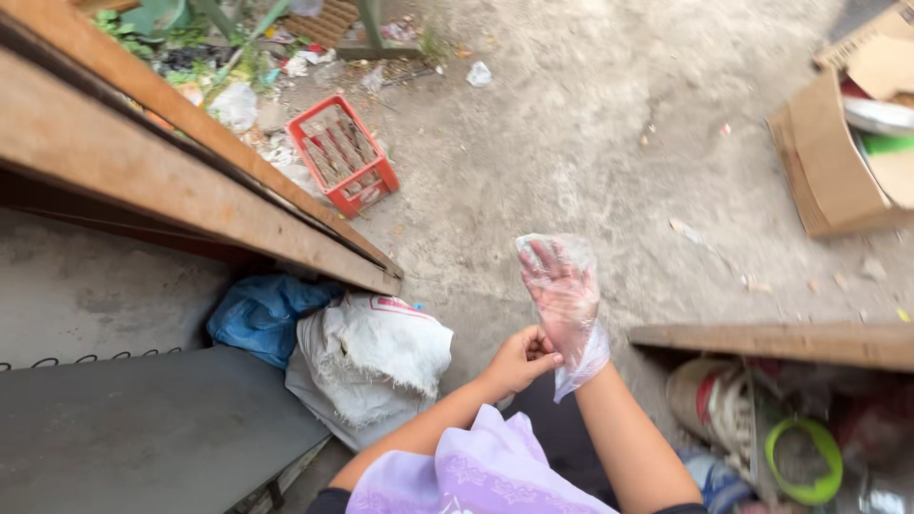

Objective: The person sits on the floor and uses a knife to cut white rectangular food blocks from plastic bags into smaller pieces, placing them into a red basket and onto a blue tray.

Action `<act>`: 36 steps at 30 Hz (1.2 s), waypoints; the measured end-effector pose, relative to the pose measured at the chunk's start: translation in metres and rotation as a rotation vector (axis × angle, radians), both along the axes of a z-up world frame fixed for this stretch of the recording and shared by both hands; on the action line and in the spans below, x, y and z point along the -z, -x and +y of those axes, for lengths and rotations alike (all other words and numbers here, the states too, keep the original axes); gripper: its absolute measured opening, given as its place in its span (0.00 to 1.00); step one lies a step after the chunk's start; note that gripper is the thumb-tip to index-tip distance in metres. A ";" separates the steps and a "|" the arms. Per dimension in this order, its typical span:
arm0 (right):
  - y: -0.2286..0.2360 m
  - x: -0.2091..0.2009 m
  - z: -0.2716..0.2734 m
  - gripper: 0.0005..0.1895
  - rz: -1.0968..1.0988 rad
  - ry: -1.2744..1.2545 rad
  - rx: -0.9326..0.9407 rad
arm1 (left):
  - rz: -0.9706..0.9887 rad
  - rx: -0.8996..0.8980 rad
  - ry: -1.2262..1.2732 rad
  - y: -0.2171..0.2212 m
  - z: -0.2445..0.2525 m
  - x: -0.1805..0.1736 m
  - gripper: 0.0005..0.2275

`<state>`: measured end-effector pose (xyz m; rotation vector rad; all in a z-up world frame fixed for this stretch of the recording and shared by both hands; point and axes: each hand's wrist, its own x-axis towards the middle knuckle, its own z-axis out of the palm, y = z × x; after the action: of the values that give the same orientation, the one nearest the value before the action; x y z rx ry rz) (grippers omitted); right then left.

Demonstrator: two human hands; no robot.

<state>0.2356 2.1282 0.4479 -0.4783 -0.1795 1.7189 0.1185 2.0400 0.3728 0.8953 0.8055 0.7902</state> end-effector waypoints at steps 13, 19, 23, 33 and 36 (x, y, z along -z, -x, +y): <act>-0.029 -0.011 0.250 0.34 -0.185 0.088 -0.256 | 0.097 -0.313 -0.055 -0.078 0.194 -0.027 0.08; -0.049 0.006 0.308 0.31 0.001 0.165 -0.327 | 0.079 -0.364 -0.025 -0.107 0.247 -0.033 0.06; -0.053 0.018 0.328 0.31 -0.059 0.227 -0.388 | 0.098 -0.379 -0.039 -0.111 0.264 -0.029 0.05; -0.030 0.022 0.377 0.40 -0.153 0.113 -0.556 | 0.167 -0.399 -0.049 -0.078 0.310 -0.006 0.06; -0.025 0.028 0.399 0.39 -0.177 0.074 -0.488 | 0.181 -0.340 -0.076 -0.054 0.336 0.001 0.06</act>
<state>0.2607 2.5271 0.4198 -0.6817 -0.3858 2.1638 0.1722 2.3756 0.3715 0.9185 1.1118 1.0516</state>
